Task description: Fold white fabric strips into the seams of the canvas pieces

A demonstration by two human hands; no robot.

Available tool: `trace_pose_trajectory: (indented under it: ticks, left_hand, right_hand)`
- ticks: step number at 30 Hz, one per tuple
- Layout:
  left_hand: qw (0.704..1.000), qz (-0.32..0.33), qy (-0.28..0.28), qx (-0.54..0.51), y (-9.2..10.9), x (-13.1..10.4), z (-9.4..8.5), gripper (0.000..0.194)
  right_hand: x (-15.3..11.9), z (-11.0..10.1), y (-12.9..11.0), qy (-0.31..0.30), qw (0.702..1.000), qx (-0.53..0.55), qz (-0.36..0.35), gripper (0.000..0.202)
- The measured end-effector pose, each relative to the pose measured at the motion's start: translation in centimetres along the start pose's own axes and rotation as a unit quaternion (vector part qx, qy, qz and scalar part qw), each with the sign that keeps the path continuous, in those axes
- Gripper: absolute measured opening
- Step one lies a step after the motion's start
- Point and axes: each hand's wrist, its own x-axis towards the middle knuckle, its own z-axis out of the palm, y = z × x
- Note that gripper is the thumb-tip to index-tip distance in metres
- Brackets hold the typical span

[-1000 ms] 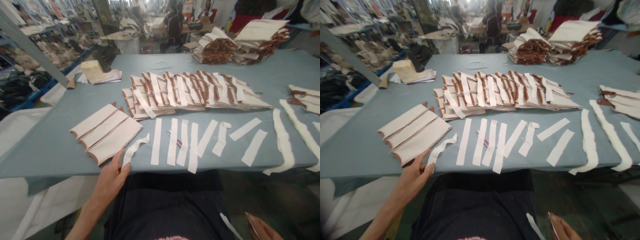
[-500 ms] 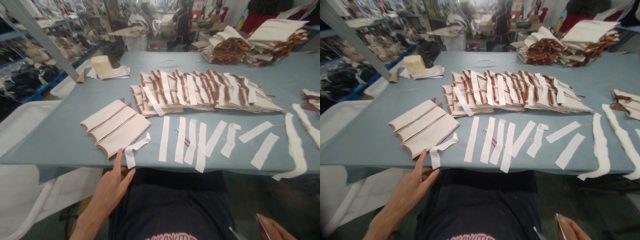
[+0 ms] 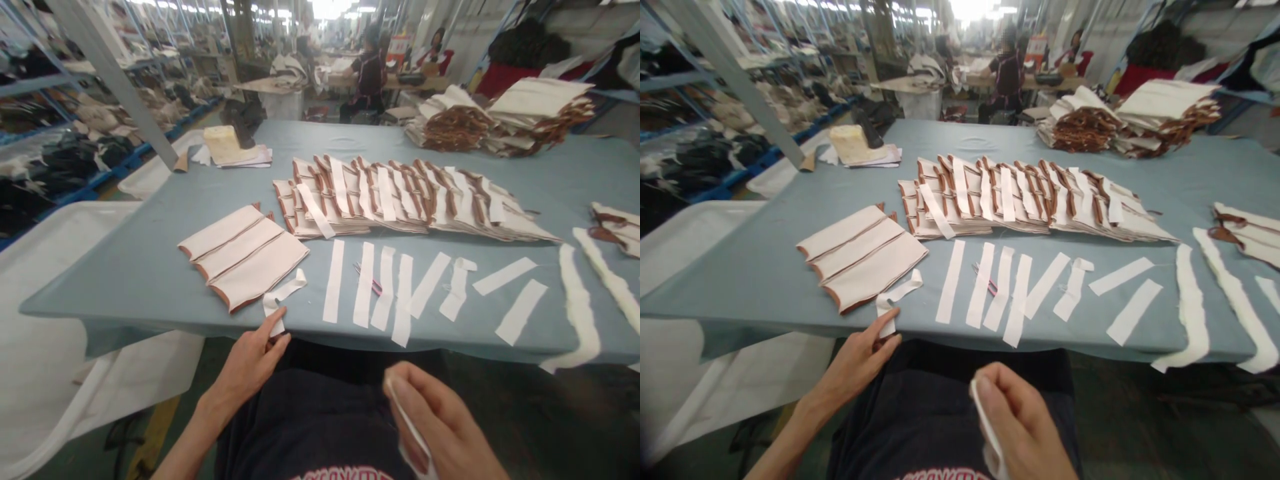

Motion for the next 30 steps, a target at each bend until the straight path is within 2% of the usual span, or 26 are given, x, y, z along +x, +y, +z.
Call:
trace_pose_trajectory:
  ticks: [3, 5, 7, 11, 14, 16, 20, 23, 24, 27, 30]
  left_hand:
    - [1.0, 0.011, 0.007, -0.026, -0.3, 0.0, 0.4, 0.058]
    - [0.998, 0.019, 0.009, -0.053, -0.7, -0.2, 0.6, 0.057]
    - [0.996, 0.028, 0.012, -0.083, -1.2, -0.4, 0.9, 0.056]
    - [0.989, 0.041, 0.013, -0.138, -1.8, -0.5, 1.5, 0.048]
    - [0.986, 0.034, 0.016, -0.165, -2.2, -0.7, 1.8, 0.043]
    - [0.971, 0.001, 0.01, -0.24, -2.9, -1.0, 2.0, 0.047]
    - [0.898, -0.096, 0.001, -0.429, -5.6, -2.8, 2.7, 0.054]
    - [0.86, -0.166, 0.036, -0.481, -8.1, -4.6, 2.6, 0.057]
    - [0.864, -0.186, 0.052, -0.465, -8.8, -5.1, 2.4, 0.058]
    - [0.921, -0.195, 0.141, -0.305, -9.6, -6.0, 1.2, 0.054]
    - [0.948, -0.123, 0.241, -0.165, -7.8, -5.3, -0.1, 0.047]
  right_hand:
    - [2.3, 4.7, -1.3, -0.116, 0.993, 0.009, -0.023, 0.057]
    - [4.6, 7.1, -1.5, -0.174, 0.983, 0.012, -0.053, 0.063]
    - [7.2, 9.1, -1.2, -0.193, 0.979, 0.017, -0.069, 0.071]
    - [12.1, 12.1, -0.3, -0.157, 0.985, 0.011, -0.066, 0.081]
    - [14.3, 13.3, 0.5, -0.133, 0.989, -0.009, -0.06, 0.082]
    - [14.8, 13.5, 0.9, -0.12, 0.991, -0.015, -0.063, 0.081]
    - [14.5, 13.3, 1.1, -0.103, 0.992, -0.02, -0.073, 0.073]
    - [13.8, 13.2, 0.7, -0.097, 0.991, -0.035, -0.081, 0.07]
    - [13.6, 13.2, 0.5, -0.093, 0.991, -0.045, -0.084, 0.07]
    - [13.3, 13.4, 0.1, -0.079, 0.99, -0.075, -0.09, 0.072]
    - [13.5, 13.7, 0.1, -0.07, 0.991, -0.072, -0.091, 0.075]
